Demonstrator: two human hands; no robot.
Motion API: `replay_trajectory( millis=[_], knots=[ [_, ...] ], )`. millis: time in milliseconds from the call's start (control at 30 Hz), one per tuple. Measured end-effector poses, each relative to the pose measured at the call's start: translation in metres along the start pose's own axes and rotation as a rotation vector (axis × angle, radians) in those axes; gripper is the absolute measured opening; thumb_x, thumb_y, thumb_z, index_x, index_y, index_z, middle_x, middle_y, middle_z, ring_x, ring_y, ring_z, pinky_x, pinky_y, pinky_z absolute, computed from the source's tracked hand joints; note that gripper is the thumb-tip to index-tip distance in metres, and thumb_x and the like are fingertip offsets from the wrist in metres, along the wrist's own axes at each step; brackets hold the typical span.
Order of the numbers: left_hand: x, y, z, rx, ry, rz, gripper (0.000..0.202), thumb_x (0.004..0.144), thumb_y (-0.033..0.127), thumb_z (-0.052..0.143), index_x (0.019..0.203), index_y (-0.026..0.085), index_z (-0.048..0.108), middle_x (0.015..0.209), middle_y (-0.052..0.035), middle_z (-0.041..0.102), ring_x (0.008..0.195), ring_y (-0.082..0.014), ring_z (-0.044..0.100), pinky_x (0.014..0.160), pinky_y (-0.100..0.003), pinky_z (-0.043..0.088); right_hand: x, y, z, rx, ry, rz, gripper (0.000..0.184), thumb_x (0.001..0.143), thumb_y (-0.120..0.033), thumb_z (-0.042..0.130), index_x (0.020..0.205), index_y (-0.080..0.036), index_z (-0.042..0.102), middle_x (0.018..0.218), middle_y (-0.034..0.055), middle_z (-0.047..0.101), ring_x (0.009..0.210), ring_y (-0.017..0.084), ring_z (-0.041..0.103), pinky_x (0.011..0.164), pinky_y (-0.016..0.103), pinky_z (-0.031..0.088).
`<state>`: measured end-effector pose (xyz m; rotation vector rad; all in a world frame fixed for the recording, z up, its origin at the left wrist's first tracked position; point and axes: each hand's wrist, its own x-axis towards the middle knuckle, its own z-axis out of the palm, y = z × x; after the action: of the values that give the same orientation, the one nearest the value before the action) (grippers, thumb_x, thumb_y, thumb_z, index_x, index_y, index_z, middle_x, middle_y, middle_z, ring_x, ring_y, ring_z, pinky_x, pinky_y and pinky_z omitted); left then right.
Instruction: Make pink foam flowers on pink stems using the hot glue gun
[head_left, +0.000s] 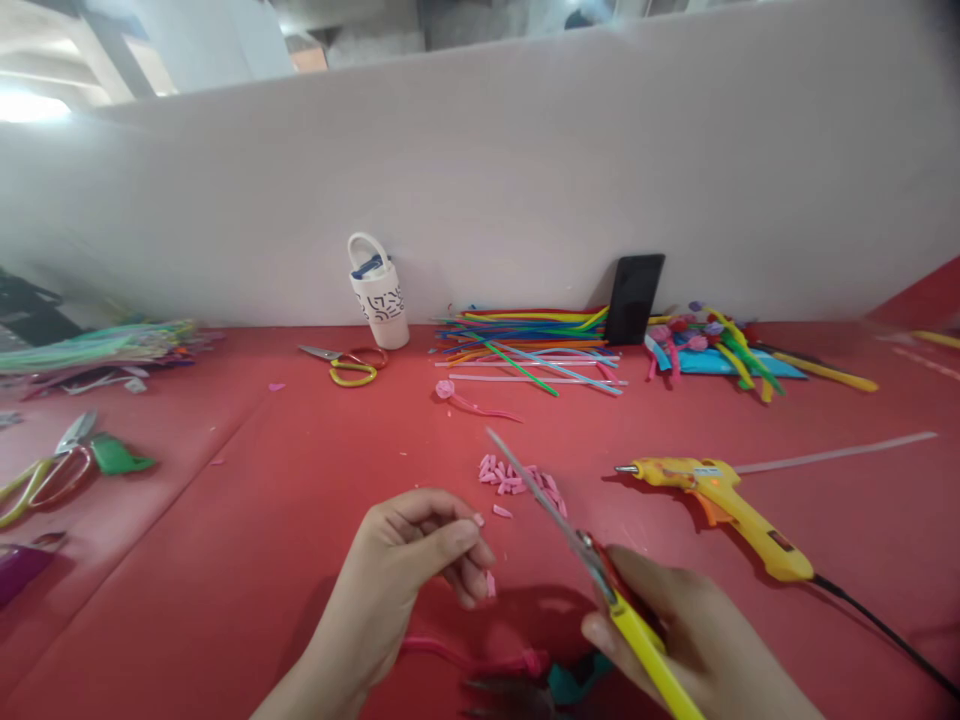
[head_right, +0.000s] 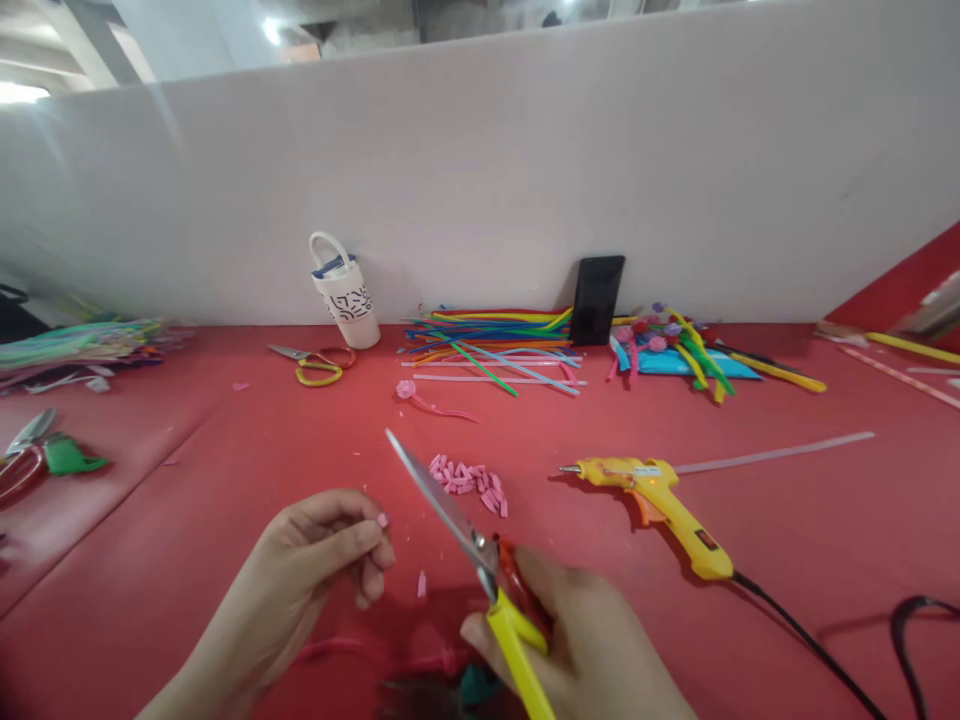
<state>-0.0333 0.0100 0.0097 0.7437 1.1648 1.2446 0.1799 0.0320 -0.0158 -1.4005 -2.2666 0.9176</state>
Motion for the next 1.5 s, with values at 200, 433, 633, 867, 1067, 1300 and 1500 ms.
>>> replay_trajectory(
  millis=[200, 433, 633, 867, 1067, 1300, 1500],
  knots=[
    [0.014, -0.022, -0.004, 0.894, 0.004, 0.242, 0.013, 0.067, 0.009, 0.056, 0.061, 0.017, 0.064, 0.067, -0.0010, 0.058, 0.061, -0.0142, 0.056, 0.058, -0.026, 0.042, 0.011, 0.008, -0.008, -0.015, 0.085, 0.081, 0.033, 0.076, -0.048, 0.048, 0.058, -0.023, 0.034, 0.051, -0.0040, 0.040, 0.048, 0.013, 0.040, 0.042, 0.022, 0.031],
    [0.026, -0.037, -0.003, 1.284, -0.074, 0.325, 0.020, 0.080, 0.015, 0.049, 0.078, 0.020, 0.068, 0.078, -0.0022, 0.056, 0.070, -0.0160, 0.056, 0.066, -0.028, 0.043, 0.012, 0.010, -0.008, -0.113, 0.120, 0.056, 0.040, 0.073, -0.049, 0.057, 0.057, -0.023, 0.031, 0.048, -0.0058, 0.040, 0.042, 0.011, 0.034, 0.042, 0.022, 0.024],
    [0.045, -0.047, -0.001, 1.393, -0.183, 0.518, 0.031, 0.080, 0.005, 0.045, 0.103, 0.018, 0.062, 0.112, -0.0116, 0.055, 0.099, -0.0235, 0.051, 0.085, -0.036, 0.042, 0.014, 0.010, -0.008, -0.103, 0.125, 0.052, 0.038, 0.075, -0.048, 0.054, 0.058, -0.024, 0.031, 0.048, -0.0052, 0.043, 0.043, 0.011, 0.033, 0.043, 0.022, 0.024],
    [0.041, -0.048, 0.006, 1.211, -0.091, 0.456, 0.019, 0.076, 0.004, 0.049, 0.074, 0.019, 0.060, 0.087, -0.0071, 0.060, 0.086, -0.0232, 0.054, 0.079, -0.037, 0.043, 0.011, 0.005, -0.007, -0.119, 0.097, 0.065, 0.036, 0.075, -0.046, 0.055, 0.058, -0.024, 0.031, 0.050, -0.0043, 0.044, 0.045, 0.013, 0.037, 0.044, 0.023, 0.022],
    [0.023, -0.030, 0.004, 0.757, -0.027, 0.308, 0.027, 0.088, 0.023, 0.037, 0.104, 0.015, 0.057, 0.069, 0.0001, 0.053, 0.059, -0.0126, 0.052, 0.057, -0.024, 0.044, 0.009, 0.000, -0.006, -0.093, 0.100, 0.066, 0.038, 0.075, -0.049, 0.055, 0.058, -0.024, 0.031, 0.049, -0.0053, 0.042, 0.044, 0.012, 0.033, 0.044, 0.023, 0.020],
    [0.012, -0.022, 0.001, -0.198, -0.004, -0.004, 0.006, 0.071, 0.017, 0.069, 0.074, 0.014, 0.066, 0.065, 0.0012, 0.058, 0.052, -0.0039, 0.048, 0.050, -0.013, 0.040, 0.010, 0.002, -0.001, -0.054, 0.025, 0.102, 0.035, 0.075, -0.047, 0.053, 0.059, -0.024, 0.032, 0.051, -0.0045, 0.046, 0.045, 0.012, 0.036, 0.044, 0.023, 0.022],
    [0.007, -0.015, 0.001, -0.400, 0.015, -0.026, 0.008, 0.065, 0.012, 0.074, 0.066, 0.014, 0.066, 0.060, 0.0018, 0.062, 0.048, -0.0036, 0.053, 0.046, -0.011, 0.044, 0.004, 0.000, 0.001, -0.177, -0.015, 0.036, 0.032, 0.068, -0.050, 0.060, 0.069, -0.024, 0.041, 0.063, 0.0013, 0.060, 0.053, 0.019, 0.051, 0.048, 0.026, 0.028]
  ],
)
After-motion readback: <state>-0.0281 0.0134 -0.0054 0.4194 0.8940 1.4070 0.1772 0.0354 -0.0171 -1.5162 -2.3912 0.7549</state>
